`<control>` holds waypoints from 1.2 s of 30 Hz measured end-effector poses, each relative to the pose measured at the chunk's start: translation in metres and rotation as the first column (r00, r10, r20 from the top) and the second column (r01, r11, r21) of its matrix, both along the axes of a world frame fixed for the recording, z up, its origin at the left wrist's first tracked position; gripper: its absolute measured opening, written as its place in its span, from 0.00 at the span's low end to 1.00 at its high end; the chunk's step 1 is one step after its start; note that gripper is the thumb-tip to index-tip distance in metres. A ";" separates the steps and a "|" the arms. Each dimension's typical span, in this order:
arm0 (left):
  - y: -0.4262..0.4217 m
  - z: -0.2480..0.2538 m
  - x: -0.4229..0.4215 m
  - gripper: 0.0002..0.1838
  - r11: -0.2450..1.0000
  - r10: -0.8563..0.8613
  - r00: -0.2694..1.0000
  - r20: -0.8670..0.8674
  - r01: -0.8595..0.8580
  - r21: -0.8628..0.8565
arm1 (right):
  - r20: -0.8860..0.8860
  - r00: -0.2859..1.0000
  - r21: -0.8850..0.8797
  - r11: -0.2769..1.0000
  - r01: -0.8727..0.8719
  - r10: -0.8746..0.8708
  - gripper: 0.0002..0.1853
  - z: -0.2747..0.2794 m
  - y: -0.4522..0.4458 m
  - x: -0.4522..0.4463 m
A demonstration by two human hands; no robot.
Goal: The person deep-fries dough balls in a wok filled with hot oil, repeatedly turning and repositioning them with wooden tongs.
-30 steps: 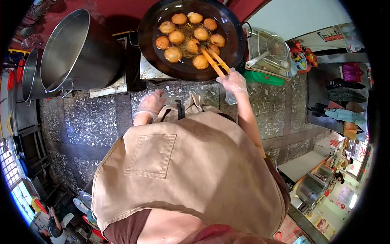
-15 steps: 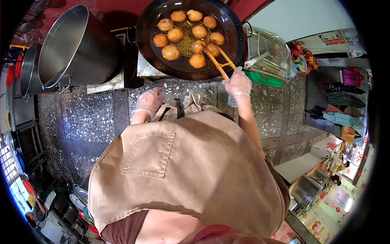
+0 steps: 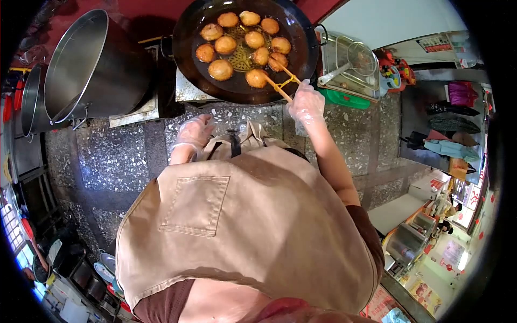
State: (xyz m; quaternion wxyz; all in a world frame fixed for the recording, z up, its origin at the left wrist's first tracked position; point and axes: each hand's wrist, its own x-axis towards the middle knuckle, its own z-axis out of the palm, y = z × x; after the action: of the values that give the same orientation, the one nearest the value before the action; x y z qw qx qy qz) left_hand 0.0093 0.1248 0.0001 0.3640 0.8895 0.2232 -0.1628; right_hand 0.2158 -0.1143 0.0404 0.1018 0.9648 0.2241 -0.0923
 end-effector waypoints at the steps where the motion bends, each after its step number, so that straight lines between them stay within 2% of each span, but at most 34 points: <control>1: 0.000 -0.003 -0.003 0.22 1.000 -0.008 1.000 0.010 0.008 0.000 | -0.032 0.999 0.019 1.000 0.019 -0.019 0.46 0.002 0.000 -0.001; 6: -0.001 -0.006 -0.005 0.22 1.000 -0.009 0.999 -0.034 0.009 0.004 | -0.038 0.998 0.021 0.998 0.051 -0.050 0.47 -0.007 0.022 0.000; 8: -0.001 -0.004 -0.002 0.22 1.000 -0.016 1.000 -0.026 0.016 0.016 | 0.039 0.997 -0.044 0.997 0.068 -0.066 0.48 -0.011 0.034 0.003; 9: -0.001 -0.001 0.000 0.22 1.000 -0.018 0.999 -0.029 0.019 0.009 | -0.015 0.994 -0.114 0.988 0.107 -0.110 0.49 0.001 0.044 0.005; 10: 0.000 0.001 0.001 0.22 1.000 -0.021 0.999 -0.033 0.021 0.001 | -0.015 0.994 -0.112 0.988 0.108 -0.110 0.49 0.000 0.047 0.009; 13: 0.002 -0.004 0.000 0.22 0.999 -0.033 0.999 -0.020 0.033 -0.001 | 0.012 0.999 -0.165 0.985 0.050 -0.049 0.48 -0.009 0.052 0.022; 18: 0.002 0.000 -0.003 0.23 1.000 0.008 1.000 -0.024 -0.008 -0.018 | 0.029 0.999 -0.130 0.991 0.029 -0.025 0.44 -0.023 0.052 0.038; 20: 0.002 -0.002 -0.005 0.23 1.000 0.005 1.000 -0.026 -0.005 -0.014 | -0.012 1.000 -0.015 1.000 0.015 -0.016 0.41 -0.022 0.049 0.039; 21: 0.002 -0.002 -0.006 0.23 1.000 0.007 1.000 -0.026 -0.007 -0.013 | -0.012 1.000 -0.015 1.000 0.013 -0.014 0.41 -0.020 0.049 0.041; 23: 0.001 -0.001 -0.007 0.23 1.000 0.000 0.999 -0.051 -0.001 -0.007 | -0.144 0.987 0.073 0.994 0.081 -0.070 0.36 -0.015 0.048 0.044; 24: 0.002 -0.001 -0.007 0.23 1.000 0.002 0.999 -0.052 -0.002 -0.007 | -0.145 0.987 0.073 0.994 0.080 -0.069 0.36 -0.009 0.048 0.044; 26: 0.002 -0.002 -0.008 0.23 1.000 0.004 0.999 -0.049 -0.004 -0.002 | -0.389 0.915 0.104 0.982 0.157 -0.105 0.31 0.004 0.047 0.044; 27: 0.002 -0.003 -0.008 0.23 1.000 0.006 0.999 -0.050 -0.006 -0.001 | -0.442 0.882 0.121 0.963 0.240 -0.164 0.30 -0.002 0.046 0.047; 32: 0.000 -0.001 -0.004 0.22 0.999 -0.021 1.000 -0.017 0.021 0.024 | -0.620 0.771 0.143 0.946 0.291 -0.144 0.31 -0.024 0.030 0.059; 34: -0.001 0.001 -0.002 0.21 1.000 -0.020 1.000 -0.019 0.020 0.015 | -0.728 0.675 0.210 0.896 0.391 -0.124 0.29 -0.028 0.025 0.060; 36: -0.001 0.001 -0.001 0.21 1.000 -0.017 1.000 -0.018 0.017 0.006 | -0.730 0.671 0.202 0.897 0.394 -0.131 0.29 -0.021 0.022 0.059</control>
State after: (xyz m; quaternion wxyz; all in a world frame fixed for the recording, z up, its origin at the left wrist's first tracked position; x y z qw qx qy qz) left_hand 0.0079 0.1240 0.0014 0.3580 0.8909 0.2192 -0.1734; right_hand 0.2752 -0.0927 0.0195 -0.1749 0.8813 0.1145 -0.4237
